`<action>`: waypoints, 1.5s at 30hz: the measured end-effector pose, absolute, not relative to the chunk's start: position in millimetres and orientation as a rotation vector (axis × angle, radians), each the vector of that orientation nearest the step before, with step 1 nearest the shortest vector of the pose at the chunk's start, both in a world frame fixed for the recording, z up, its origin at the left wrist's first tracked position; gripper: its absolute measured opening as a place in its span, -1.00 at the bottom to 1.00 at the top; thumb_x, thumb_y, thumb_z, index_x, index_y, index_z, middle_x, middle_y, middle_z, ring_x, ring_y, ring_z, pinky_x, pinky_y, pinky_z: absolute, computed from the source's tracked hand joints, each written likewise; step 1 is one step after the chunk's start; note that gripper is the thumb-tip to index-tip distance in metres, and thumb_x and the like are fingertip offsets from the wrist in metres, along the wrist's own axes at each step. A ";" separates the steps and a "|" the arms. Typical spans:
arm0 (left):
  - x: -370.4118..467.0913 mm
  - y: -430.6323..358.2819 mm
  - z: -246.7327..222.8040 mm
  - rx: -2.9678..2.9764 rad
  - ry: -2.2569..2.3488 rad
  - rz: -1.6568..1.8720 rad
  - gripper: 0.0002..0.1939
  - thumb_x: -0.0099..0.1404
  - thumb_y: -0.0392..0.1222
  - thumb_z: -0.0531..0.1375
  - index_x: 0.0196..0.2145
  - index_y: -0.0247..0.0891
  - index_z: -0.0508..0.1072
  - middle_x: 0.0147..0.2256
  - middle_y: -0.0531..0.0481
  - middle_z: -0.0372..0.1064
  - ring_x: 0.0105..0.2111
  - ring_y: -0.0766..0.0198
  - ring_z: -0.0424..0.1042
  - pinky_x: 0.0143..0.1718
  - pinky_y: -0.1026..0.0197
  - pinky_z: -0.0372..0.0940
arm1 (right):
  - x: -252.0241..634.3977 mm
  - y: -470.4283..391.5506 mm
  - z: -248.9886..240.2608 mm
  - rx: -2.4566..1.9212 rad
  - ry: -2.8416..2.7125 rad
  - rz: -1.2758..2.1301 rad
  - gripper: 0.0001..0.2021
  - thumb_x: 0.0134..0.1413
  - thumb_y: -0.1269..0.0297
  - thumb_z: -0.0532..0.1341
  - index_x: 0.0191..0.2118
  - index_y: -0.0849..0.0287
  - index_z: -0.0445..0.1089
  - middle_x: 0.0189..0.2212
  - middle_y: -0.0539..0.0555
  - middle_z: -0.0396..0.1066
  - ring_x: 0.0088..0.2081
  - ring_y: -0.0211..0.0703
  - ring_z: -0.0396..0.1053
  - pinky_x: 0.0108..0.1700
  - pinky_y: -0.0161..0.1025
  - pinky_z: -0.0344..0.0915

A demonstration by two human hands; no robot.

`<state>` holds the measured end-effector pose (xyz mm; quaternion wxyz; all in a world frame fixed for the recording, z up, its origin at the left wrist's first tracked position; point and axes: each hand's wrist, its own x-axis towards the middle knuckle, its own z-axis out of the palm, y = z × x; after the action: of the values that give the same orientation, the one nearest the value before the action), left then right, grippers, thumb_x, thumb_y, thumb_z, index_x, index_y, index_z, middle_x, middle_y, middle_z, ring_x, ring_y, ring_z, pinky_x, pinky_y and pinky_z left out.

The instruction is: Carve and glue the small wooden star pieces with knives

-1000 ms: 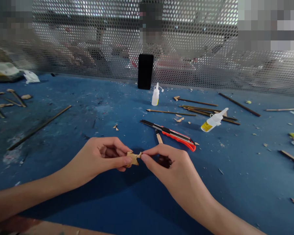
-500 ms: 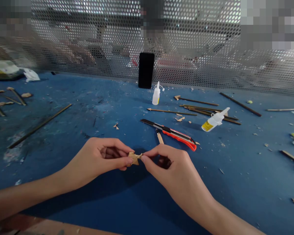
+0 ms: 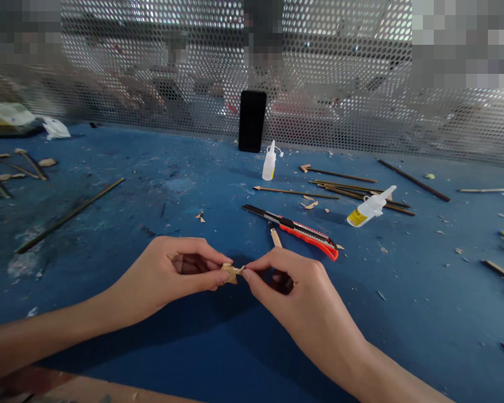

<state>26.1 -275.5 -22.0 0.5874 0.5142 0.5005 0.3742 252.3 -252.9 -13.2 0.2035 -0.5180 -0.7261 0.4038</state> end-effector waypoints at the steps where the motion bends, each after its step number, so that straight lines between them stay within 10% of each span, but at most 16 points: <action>1: 25.8 -275.4 -22.3 1.198 1.163 0.874 -0.79 0.19 -0.14 0.46 -0.22 -0.22 0.67 -0.35 0.02 0.62 -0.36 0.34 0.58 -0.28 0.43 0.46 | 252.3 -252.6 -13.2 -1.450 -2.006 1.153 -0.76 0.24 -0.02 0.27 -0.22 -0.03 0.61 -0.40 -0.04 0.52 -0.41 -0.21 0.32 -0.42 -0.27 0.25; 45: 28.0 -282.4 -26.3 1.208 1.183 0.871 -0.77 0.21 -0.05 0.45 -0.31 -0.25 0.60 -0.27 0.00 0.64 -0.27 0.24 0.62 -0.22 0.30 0.49 | 248.9 -255.3 -2.7 -1.377 -2.064 1.121 -0.81 0.28 0.13 0.26 -0.28 0.06 0.57 -0.44 -0.03 0.49 -0.43 -0.23 0.31 -0.41 -0.29 0.24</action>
<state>28.0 -282.4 -26.3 0.5808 0.5172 0.5063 0.3726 248.9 -255.3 -2.7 0.2082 -0.4946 -0.7415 0.4027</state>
